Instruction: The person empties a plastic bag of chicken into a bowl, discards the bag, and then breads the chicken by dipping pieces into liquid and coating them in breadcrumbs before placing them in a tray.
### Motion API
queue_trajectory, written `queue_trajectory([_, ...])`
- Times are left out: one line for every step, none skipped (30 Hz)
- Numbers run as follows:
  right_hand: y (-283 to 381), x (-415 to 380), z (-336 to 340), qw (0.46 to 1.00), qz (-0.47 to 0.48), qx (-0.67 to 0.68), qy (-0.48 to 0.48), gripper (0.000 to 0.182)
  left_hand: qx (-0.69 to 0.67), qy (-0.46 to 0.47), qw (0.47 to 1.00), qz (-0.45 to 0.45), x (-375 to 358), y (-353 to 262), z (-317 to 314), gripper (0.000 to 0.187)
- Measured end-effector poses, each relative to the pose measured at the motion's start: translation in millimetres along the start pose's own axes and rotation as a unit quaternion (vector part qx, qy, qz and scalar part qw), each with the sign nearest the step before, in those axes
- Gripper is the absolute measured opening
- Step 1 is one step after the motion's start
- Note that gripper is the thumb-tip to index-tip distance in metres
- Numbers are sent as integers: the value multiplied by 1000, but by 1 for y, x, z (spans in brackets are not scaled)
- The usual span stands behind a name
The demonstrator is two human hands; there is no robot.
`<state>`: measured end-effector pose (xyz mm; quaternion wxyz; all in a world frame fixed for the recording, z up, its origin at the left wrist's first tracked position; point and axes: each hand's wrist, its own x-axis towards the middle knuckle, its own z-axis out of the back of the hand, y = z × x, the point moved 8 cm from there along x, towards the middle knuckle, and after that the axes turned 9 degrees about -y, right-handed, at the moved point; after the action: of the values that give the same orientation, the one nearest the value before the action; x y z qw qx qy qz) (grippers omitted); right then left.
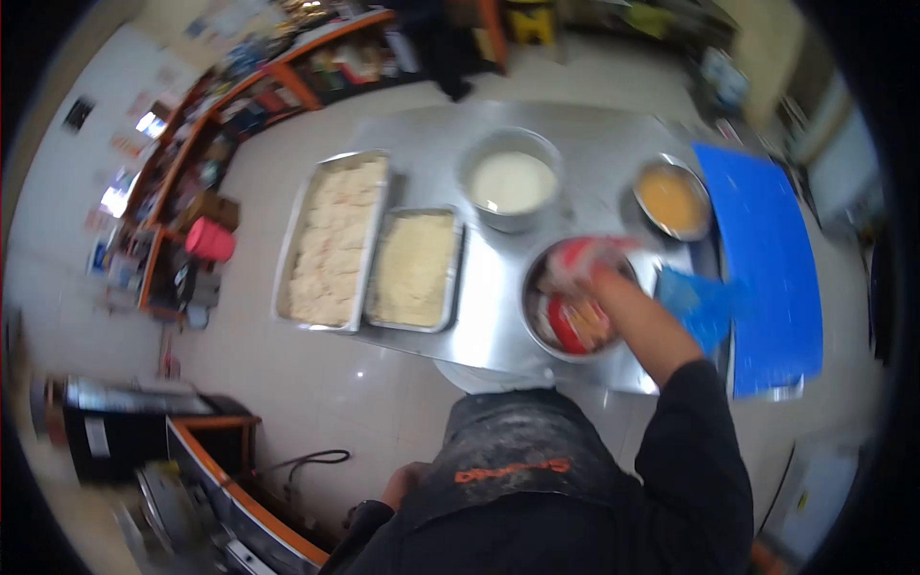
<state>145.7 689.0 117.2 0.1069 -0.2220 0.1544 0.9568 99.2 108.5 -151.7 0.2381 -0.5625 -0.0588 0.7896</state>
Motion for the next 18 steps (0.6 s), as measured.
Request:
queue_trajectory([4,2,-4,1000,8,-5,-11,27,-28,-14,1000,1,-14,-33,9,44])
queue_trajectory([6,5,-6,1000,12,-9,-19,28,-51,-28,998,6,-24,-61,17,45])
queue_trajectory([8,7,-10,999,15,-14,-26,28,-76,-37,996,18,-28,-76,21,45])
queue_trajectory([9,8,-12,999,14,-16,-28,28,-92,-42,994,34,-25,-79,21,45])
queue_trajectory([10,8,-14,999,12,-18,-29,29,-121,-20,990,73,5,-48,-2,44])
queue_trajectory([9,8,-17,999,9,-20,-30,29,-148,-1,982,113,35,-19,-23,43])
queue_trajectory([9,9,-19,999,7,-23,-32,30,-202,9,969,145,54,3,-45,41])
queue_trajectory([8,9,-20,999,7,-24,-34,30,-253,22,951,174,71,24,-67,40])
queue_trajectory([8,9,-22,999,6,-25,-35,30,-255,18,946,201,70,28,-71,39])
queue_trajectory([8,10,-22,999,6,-26,-37,31,-256,16,939,227,65,30,-76,38])
queue_trajectory([7,9,-24,999,2,-24,-36,31,-255,17,933,254,60,32,-80,37])
queue_trajectory([6,8,-25,999,3,-23,-38,32,-224,7,952,208,56,22,-75,37])
queue_trajectory([4,9,-28,999,-1,-24,-39,32,-191,-1,968,162,49,12,-74,37])
queue_trajectory([4,7,-30,999,-2,-22,-40,32,-157,-8,981,116,50,11,-77,37])
queue_trajectory([2,6,-30,999,-4,-19,-43,33,-186,1,974,126,54,14,-82,37])
queue_trajectory([2,2,-34,999,-4,-17,-41,33,-217,10,967,136,64,25,-94,37])
queue_trajectory([1,1,-35,999,-8,-16,-42,34,-247,19,957,147,73,36,-105,37])
queue_trajectory([-1,1,-33,999,-8,-15,-45,34,-216,11,967,136,73,35,-102,37])
